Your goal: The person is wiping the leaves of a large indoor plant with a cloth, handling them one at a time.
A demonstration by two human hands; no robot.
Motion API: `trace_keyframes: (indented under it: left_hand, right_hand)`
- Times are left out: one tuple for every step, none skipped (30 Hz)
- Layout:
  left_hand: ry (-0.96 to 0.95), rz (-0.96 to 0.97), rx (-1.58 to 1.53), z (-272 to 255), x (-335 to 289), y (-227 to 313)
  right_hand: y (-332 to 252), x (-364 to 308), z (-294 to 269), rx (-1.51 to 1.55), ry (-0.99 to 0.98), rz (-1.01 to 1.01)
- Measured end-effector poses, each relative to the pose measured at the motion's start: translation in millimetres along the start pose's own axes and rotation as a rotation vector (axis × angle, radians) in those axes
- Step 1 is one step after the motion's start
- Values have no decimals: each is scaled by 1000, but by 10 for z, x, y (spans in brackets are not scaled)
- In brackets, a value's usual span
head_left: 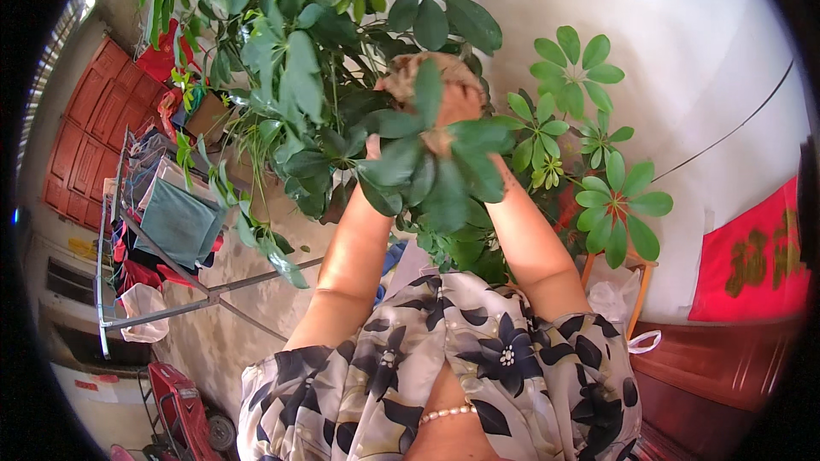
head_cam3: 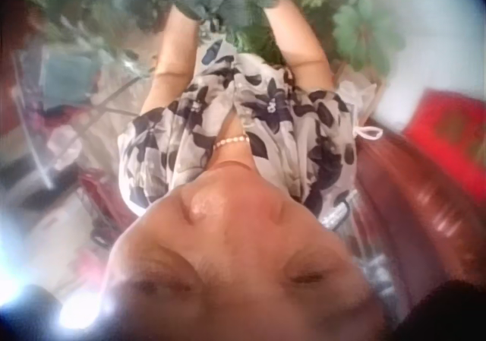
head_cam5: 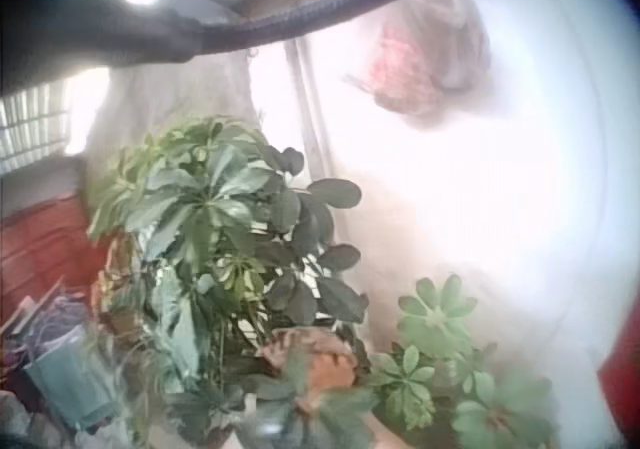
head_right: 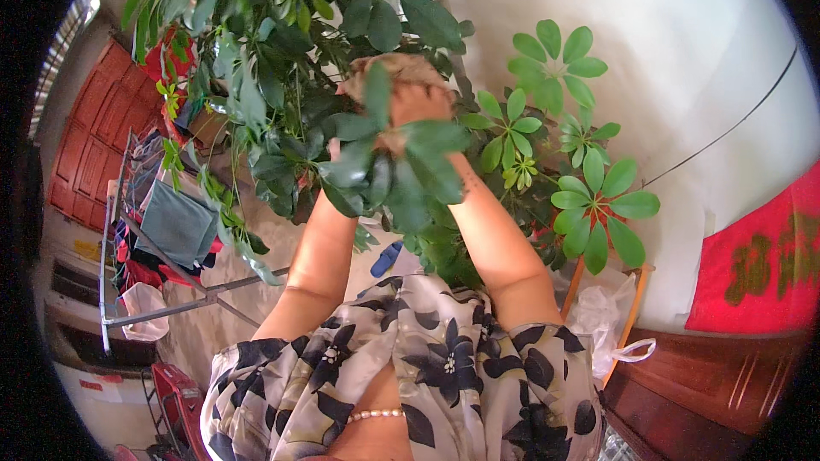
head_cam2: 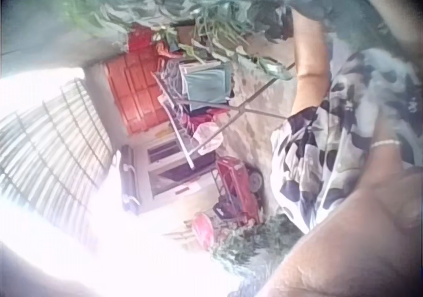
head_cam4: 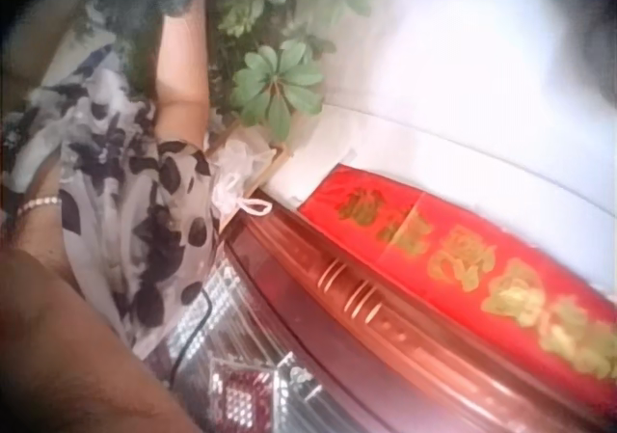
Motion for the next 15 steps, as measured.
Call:
trace_keyframes:
  left_hand:
    - [-33, -43, -29, 234, 67, 96]
    - [-64, -76, -49, 489, 146, 239]
    - [-95, -96, -45, 701, 207, 417]
    - [-109, -119, -41, 793, 199, 526]
    - [-105, -135, -23, 806, 146, 588]
    - [-90, -138, -11, 795, 97, 636]
    - [-61, -138, 12, 784, 73, 679]
    - [42, -109, 75, 613, -56, 666]
    - [114, -78, 136, 608, -47, 735]
    - [58, -123, -281, 742, -90, 714]
    - [-24, -171, -695, 1016, -60, 853]
    - [-42, -253, -1143, 1118, -73, 937]
    - [5, -370, -1753, 1214, -95, 1024]
    - [86, -495, -2193, 1293, -134, 1101]
    - [71, -472, -2237, 1365, -114, 1172]
  right_hand:
    - [236, -20, 51, 34, 16, 92]
    - [412, -26, 58, 68, 43, 176]
    - [637, -135, 298, 205, 13, 278]
    - [664, -164, 399, 344, -22, 315]
    - [657, -206, 542, 487, -63, 356]
    - [455, -205, 484, 623, -90, 334]
    - [238, -226, 404, 756, -115, 312]
    - [-91, -265, 340, 906, -159, 284]
    - [-263, -269, 224, 1037, -176, 260]
    - [-226, -275, 178, 987, -162, 197]
    - [-136, -255, 79, 927, -128, 136]
    - [-148, -237, 8, 881, -112, 73]
    - [-151, -224, -125, 737, -9, 16]
    - [-187, -201, -274, 580, 96, -24]
    - [-213, -188, -422, 422, 204, -45]
Point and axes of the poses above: each hand's wrist, its own x-axis towards the middle knuckle, its own z-axis out of the palm, y = z × x, the point moved 8 cm from there along x, towards the middle knuckle, and after that the axes turned 12 degrees about x, right-handed, at the moved point
